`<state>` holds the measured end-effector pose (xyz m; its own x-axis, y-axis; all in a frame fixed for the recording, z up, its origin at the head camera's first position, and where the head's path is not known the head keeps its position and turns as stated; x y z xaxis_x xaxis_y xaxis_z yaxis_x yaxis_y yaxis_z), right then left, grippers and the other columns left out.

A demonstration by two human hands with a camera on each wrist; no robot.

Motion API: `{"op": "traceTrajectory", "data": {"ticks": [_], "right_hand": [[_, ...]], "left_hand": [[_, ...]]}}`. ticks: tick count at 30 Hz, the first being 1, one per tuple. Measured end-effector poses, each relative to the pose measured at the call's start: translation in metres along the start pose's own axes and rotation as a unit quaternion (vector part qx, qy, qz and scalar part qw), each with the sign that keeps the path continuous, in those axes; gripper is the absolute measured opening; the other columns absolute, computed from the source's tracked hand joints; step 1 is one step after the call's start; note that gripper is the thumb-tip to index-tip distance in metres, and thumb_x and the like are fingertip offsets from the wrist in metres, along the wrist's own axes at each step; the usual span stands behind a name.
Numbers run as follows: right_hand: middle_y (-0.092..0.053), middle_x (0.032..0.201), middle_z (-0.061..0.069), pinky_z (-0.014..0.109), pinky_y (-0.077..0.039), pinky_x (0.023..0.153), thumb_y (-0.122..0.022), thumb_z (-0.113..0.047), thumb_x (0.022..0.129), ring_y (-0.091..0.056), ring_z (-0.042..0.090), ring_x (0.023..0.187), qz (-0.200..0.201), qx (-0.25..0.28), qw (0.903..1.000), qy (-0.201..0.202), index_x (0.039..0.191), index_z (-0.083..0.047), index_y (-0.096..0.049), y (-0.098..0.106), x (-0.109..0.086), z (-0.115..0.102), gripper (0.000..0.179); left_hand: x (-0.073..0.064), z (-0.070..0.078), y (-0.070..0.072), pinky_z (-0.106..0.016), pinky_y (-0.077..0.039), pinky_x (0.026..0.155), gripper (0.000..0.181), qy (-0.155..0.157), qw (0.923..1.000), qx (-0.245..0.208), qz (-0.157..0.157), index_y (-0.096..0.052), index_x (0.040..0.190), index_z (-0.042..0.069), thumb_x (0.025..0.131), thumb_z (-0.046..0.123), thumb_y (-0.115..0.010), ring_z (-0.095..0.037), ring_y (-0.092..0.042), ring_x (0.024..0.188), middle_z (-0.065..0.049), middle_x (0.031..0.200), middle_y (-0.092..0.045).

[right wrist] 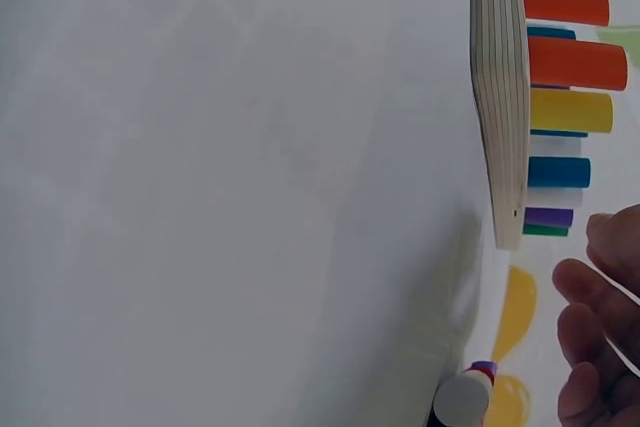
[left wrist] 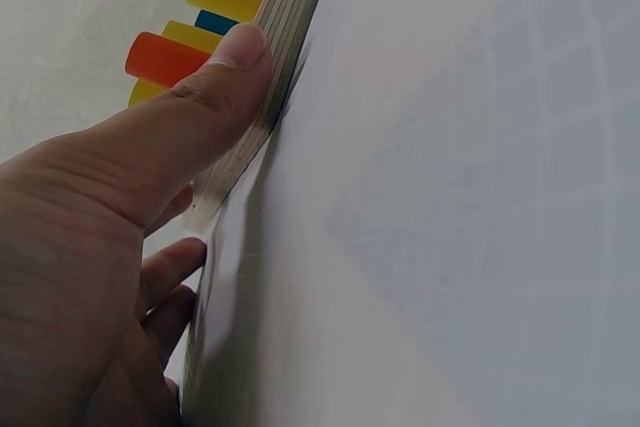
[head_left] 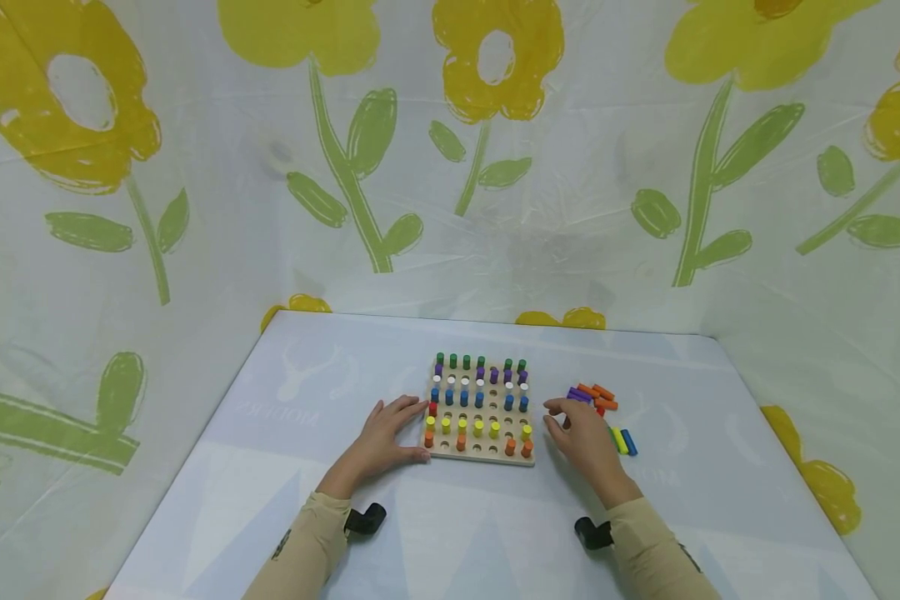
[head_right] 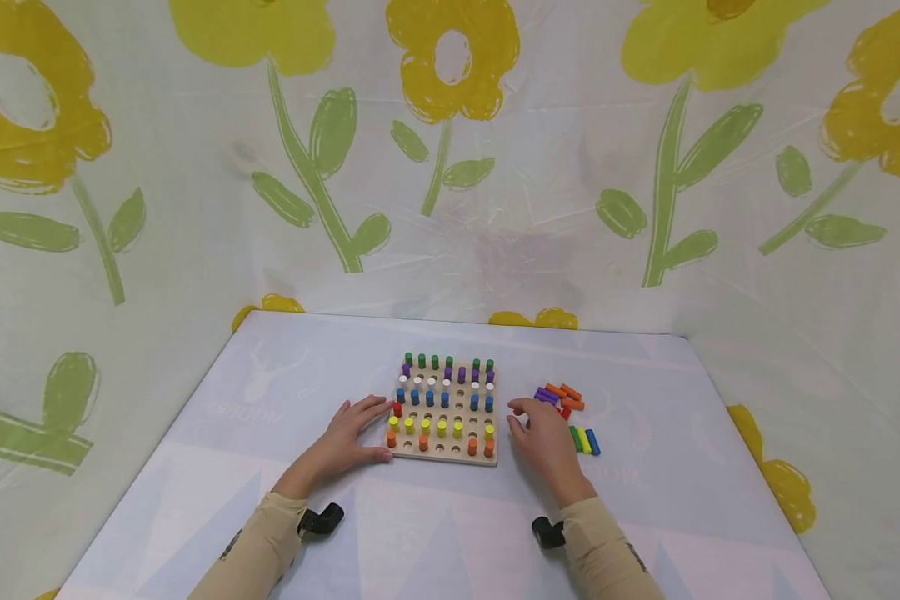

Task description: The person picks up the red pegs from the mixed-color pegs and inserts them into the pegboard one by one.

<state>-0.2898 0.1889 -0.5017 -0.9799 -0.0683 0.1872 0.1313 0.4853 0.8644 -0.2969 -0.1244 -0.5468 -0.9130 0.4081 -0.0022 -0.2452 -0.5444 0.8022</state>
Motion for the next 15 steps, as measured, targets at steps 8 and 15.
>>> {"op": "traceTrajectory", "data": {"ticks": [8, 15], "right_hand": [[-0.072, 0.107, 0.008, 0.042, -0.059, 0.079, -0.074, -0.018, 0.094, -0.062, 0.024, 0.09, -0.013, -0.01, 0.9998, -0.012, 0.117, -0.008, -0.072, 0.002, -0.002, 0.008, 0.025], [-0.07, 0.107, 0.008, 0.043, -0.059, 0.079, -0.074, -0.017, 0.093, -0.061, 0.024, 0.09, -0.022, -0.015, 0.9995, -0.016, 0.117, -0.007, -0.071, 0.005, -0.001, 0.015, 0.027]], "left_hand": [[-0.001, -0.001, 0.0, -0.058, -0.001, 0.125, 0.091, -0.003, 1.0, -0.004, 0.001, -0.046, 0.155, 0.016, 0.079, 0.049, -0.085, -0.032, -0.033, 0.149, -0.011, 0.157, -0.042], [-0.001, 0.0, 0.0, -0.057, -0.002, 0.125, 0.091, -0.004, 1.0, -0.004, 0.003, -0.046, 0.154, 0.017, 0.079, 0.05, -0.085, -0.031, -0.033, 0.149, -0.01, 0.157, -0.042]]}}
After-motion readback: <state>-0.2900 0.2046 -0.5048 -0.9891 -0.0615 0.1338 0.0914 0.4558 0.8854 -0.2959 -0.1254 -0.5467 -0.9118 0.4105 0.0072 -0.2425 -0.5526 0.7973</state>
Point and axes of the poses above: each hand's wrist, its own x-axis towards the middle knuckle, its own y-axis out of the back of the hand, z = x × y, the point moved 9 cm from there along x, towards the middle knuckle
